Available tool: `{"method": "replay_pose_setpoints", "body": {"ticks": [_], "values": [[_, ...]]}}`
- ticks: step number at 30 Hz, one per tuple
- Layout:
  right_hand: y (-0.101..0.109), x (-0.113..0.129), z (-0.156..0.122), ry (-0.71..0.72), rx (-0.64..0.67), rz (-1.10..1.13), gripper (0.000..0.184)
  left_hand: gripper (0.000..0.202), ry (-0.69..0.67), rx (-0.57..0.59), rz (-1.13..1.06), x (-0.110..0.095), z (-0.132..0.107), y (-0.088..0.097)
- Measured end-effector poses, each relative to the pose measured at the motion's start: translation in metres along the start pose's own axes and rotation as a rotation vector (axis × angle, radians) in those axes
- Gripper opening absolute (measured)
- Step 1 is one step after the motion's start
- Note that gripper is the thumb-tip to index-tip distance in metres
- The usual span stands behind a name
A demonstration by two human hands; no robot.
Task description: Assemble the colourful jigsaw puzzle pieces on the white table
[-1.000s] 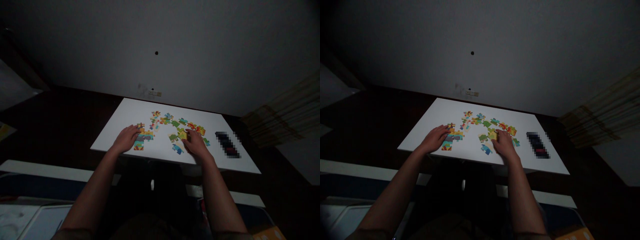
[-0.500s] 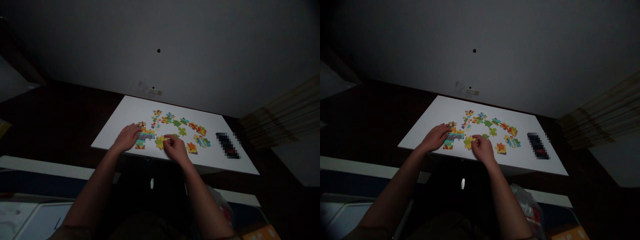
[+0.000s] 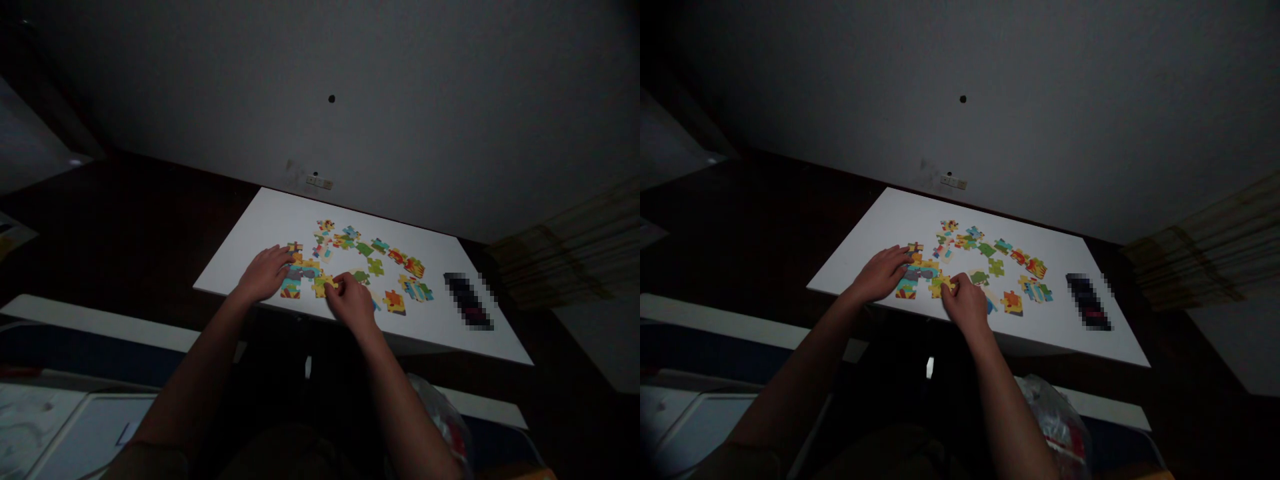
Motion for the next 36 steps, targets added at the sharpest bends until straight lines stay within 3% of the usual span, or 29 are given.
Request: {"method": "replay_pose_setpoints", "body": {"ticks": [15, 27, 36], "values": [[-0.004, 0.009, -0.001, -0.064, 0.152, -0.107, 0.029, 0.04, -0.006, 0.0, -0.01, -0.003, -0.001, 0.003], [-0.004, 0.015, -0.006, -0.034, 0.175, -0.264, 0.041, 0.044, -0.018, -0.012, 0.017, -0.001, 0.004, 0.004], [0.026, -0.012, -0.018, 0.019, -0.012, -0.066, 0.033, 0.048, -0.011, -0.013, 0.051, 0.001, 0.008, 0.003]]}}
Point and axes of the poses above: each hand's wrist, its own z-axis towards the middle knuckle, its own y-axis out of the back of the hand, x = y × z, the point moved 10 cm from there along z, towards the middle knuckle, and after that the axes turned 12 degrees about x, right-handed, at the moved point
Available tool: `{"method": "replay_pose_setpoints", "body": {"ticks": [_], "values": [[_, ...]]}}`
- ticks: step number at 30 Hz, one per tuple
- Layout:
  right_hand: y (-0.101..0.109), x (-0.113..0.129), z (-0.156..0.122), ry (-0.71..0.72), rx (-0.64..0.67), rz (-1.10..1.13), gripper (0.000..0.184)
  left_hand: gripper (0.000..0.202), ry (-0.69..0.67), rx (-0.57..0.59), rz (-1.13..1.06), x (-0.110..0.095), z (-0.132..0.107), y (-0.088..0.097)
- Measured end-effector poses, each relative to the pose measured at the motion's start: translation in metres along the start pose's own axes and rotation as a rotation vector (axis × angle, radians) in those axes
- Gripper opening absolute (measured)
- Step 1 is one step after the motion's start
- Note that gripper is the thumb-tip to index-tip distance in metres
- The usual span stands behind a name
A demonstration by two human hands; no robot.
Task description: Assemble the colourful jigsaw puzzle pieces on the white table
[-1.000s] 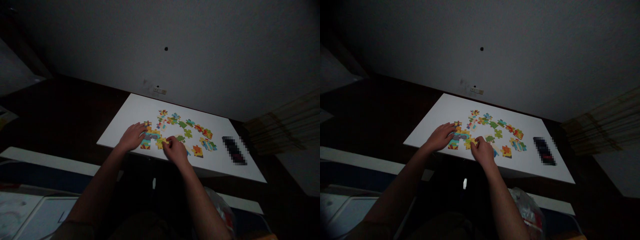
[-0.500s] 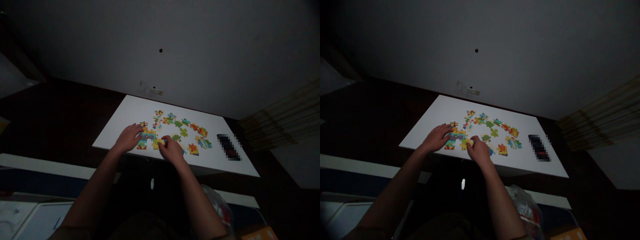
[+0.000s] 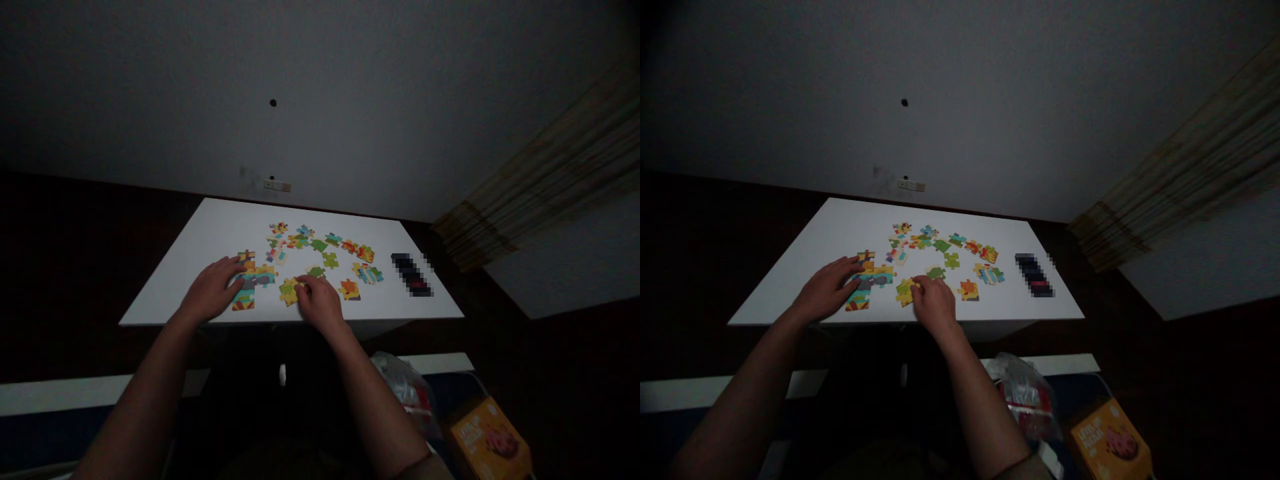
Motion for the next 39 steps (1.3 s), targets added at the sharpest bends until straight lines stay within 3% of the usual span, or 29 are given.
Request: {"method": "replay_pose_setpoints", "body": {"ticks": [9, 13, 17, 21, 27, 33, 35, 39], "values": [[0.059, -0.108, -0.009, -0.184, -0.291, 0.178, 0.04, 0.052, 0.002, 0.004, 0.002, 0.004, 0.003, -0.001], [0.077, -0.152, -0.017, -0.257, -0.348, 0.219, 0.044, 0.051, 0.021, -0.003, -0.001, 0.002, 0.002, 0.001], [0.084, -0.175, -0.024, -0.317, -0.339, 0.249, 0.047, 0.052, 0.027, 0.0, 0.003, 0.002, 0.001, 0.001], [0.085, -0.172, -0.024, -0.336, -0.291, 0.148, 0.044, 0.053, 0.021, 0.006, 0.001, 0.003, 0.001, 0.0], [0.095, -0.133, -0.002, -0.266, -0.244, -0.182, 0.043, 0.053, 0.039, 0.012, -0.006, 0.002, 0.0, 0.001], [0.063, -0.085, 0.052, 0.085, 0.106, -0.208, 0.054, 0.052, 0.034, 0.001, -0.019, 0.0, -0.002, 0.003], [0.052, -0.082, 0.063, 0.118, 0.197, -0.233, 0.06, 0.05, 0.035, 0.0, -0.027, 0.0, -0.003, 0.003], [0.051, -0.087, 0.075, 0.09, 0.244, -0.24, 0.064, 0.048, 0.043, 0.005, -0.025, 0.0, -0.005, 0.003]]}}
Point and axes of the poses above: each hand's wrist, its own z-axis towards the middle knuckle, its own y-axis out of the back of the hand, x = y × z, the point moved 10 cm from there along z, towards the middle knuckle, and after that the axes turned 12 degrees about x, right-handed, at the moved point
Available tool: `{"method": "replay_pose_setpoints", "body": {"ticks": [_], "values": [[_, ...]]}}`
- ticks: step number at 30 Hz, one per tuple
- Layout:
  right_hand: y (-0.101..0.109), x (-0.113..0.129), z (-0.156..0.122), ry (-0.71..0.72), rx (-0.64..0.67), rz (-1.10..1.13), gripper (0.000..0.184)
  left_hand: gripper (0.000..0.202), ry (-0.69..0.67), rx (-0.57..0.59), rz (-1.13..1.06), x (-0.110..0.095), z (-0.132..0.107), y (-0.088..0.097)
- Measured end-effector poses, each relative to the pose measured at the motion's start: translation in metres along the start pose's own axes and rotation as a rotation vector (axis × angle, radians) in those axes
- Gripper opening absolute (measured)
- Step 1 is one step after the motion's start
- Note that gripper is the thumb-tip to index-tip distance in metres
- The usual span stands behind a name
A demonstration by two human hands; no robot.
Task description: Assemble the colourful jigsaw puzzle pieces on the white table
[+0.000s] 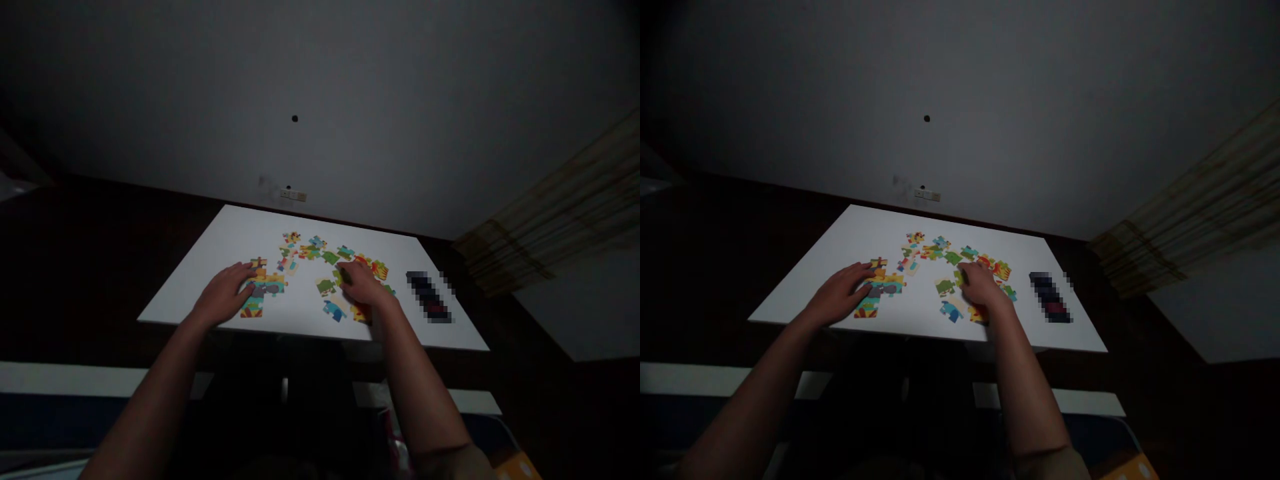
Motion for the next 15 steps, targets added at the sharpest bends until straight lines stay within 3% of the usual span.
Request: {"method": "replay_pose_setpoints", "body": {"ticks": [4, 10, 15], "values": [[0.007, 0.0, -0.002, 0.017, 0.006, 0.077, 0.067, 0.049, 0.003, 0.007, 0.003, 0.0, -0.001, -0.001], [0.026, 0.007, -0.016, 0.094, -0.184, 0.19, 0.028, 0.047, 0.0, 0.0, 0.001, 0.0, -0.001, -0.001], [0.009, 0.004, -0.022, 0.121, -0.158, 0.084, 0.039, 0.048, -0.008, 0.008, 0.002, -0.001, -0.001, -0.002]]}}
Point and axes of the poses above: each hand's wrist, its own z-axis towards the middle knuckle, its own y-axis out of the back of the hand, x = y × z, the point moved 10 cm from there along z, towards the middle knuckle, and after that the axes turned 12 degrees about x, right-handed, at the moved point
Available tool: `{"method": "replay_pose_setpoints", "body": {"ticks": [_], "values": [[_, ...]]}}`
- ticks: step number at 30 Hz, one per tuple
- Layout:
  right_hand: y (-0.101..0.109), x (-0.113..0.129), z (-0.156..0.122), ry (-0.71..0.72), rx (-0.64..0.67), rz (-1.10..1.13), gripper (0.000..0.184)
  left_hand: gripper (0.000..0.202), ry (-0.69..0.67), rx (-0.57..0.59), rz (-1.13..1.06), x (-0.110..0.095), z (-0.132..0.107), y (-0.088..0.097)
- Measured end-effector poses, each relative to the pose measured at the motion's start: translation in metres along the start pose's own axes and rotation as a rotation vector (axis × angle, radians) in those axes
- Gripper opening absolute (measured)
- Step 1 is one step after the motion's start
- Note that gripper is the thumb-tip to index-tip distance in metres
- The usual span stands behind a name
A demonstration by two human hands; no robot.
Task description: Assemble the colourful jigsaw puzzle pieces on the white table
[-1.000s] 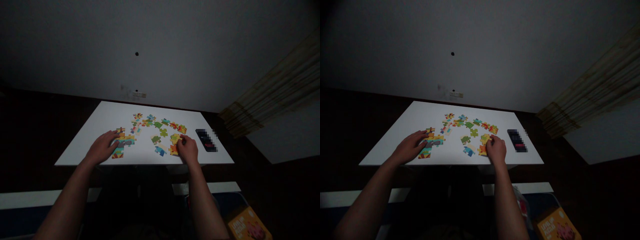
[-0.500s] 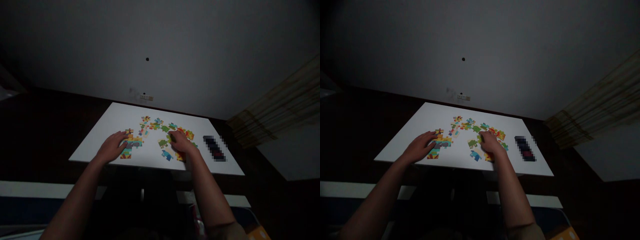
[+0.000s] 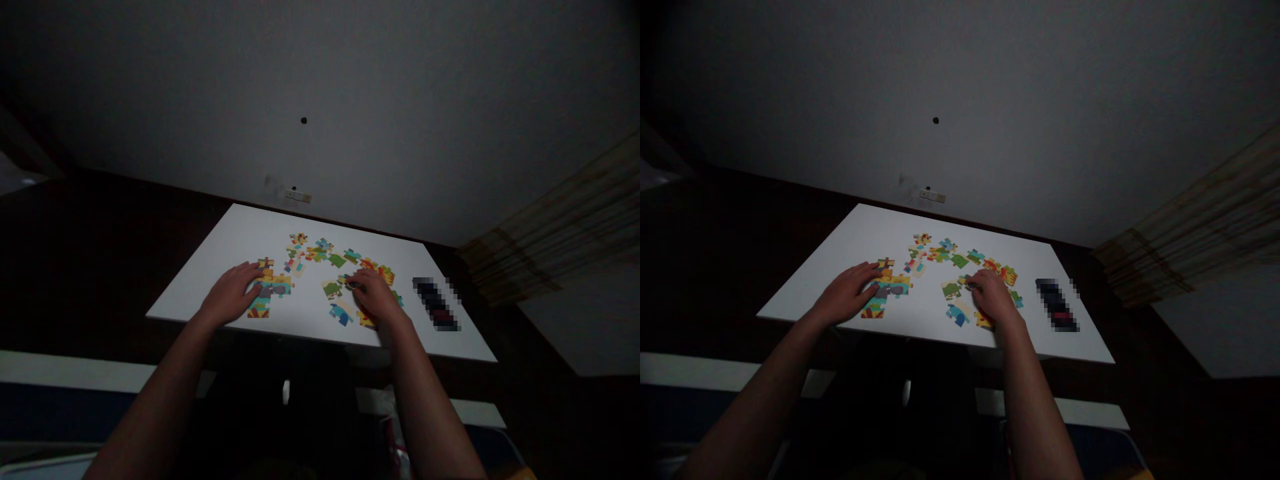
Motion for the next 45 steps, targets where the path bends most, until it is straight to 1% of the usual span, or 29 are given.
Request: {"method": "replay_pose_setpoints", "body": {"ticks": [3, 8, 10, 15, 20, 24, 29, 31, 35, 40, 43, 45], "values": [[-0.004, -0.006, -0.005, 0.001, -0.003, -0.001, 0.049, 0.048, 0.014, 0.0, -0.008, 0.002, 0.0, 0.0], [0.007, -0.017, -0.009, -0.102, -0.09, -0.007, 0.05, 0.047, 0.012, -0.009, -0.014, 0.001, -0.002, 0.001], [0.007, -0.018, -0.007, -0.133, -0.075, -0.017, 0.051, 0.048, 0.012, -0.014, -0.023, 0.0, -0.002, 0.002], [-0.005, -0.017, -0.002, -0.161, -0.008, -0.021, 0.061, 0.047, 0.003, -0.019, -0.03, 0.002, -0.002, 0.0], [-0.01, -0.016, 0.004, -0.153, -0.019, -0.008, 0.055, 0.045, -0.002, -0.027, -0.037, 0.006, -0.001, -0.003], [-0.015, -0.014, 0.01, -0.139, 0.008, 0.01, 0.052, 0.046, 0.006, -0.022, -0.039, 0.002, -0.004, -0.001], [-0.02, -0.017, 0.016, -0.109, 0.02, 0.032, 0.061, 0.046, 0.016, -0.009, -0.055, -0.001, -0.006, 0.002], [-0.021, -0.016, 0.019, -0.068, 0.041, -0.02, 0.058, 0.045, 0.013, -0.014, -0.056, -0.001, -0.006, 0.002], [-0.027, -0.016, 0.023, -0.021, 0.107, -0.089, 0.041, 0.045, 0.009, -0.005, -0.061, 0.0, -0.006, 0.0], [-0.029, -0.021, 0.027, -0.007, 0.075, -0.053, 0.029, 0.044, 0.008, -0.004, -0.069, -0.001, -0.006, 0.001], [-0.029, -0.021, 0.028, 0.028, 0.056, -0.017, 0.027, 0.044, 0.008, -0.009, -0.071, -0.001, -0.007, 0.002], [-0.028, -0.02, 0.028, 0.052, 0.052, 0.009, 0.03, 0.044, 0.007, -0.01, -0.069, -0.001, -0.007, 0.001]]}}
Point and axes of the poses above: each hand's wrist, its own z-axis towards the middle knuckle, its own y-axis out of the back of the hand, x = y × z, the point moved 10 cm from there along z, towards the middle knuckle, and after that the axes turned 12 degrees about x, right-handed, at the moved point
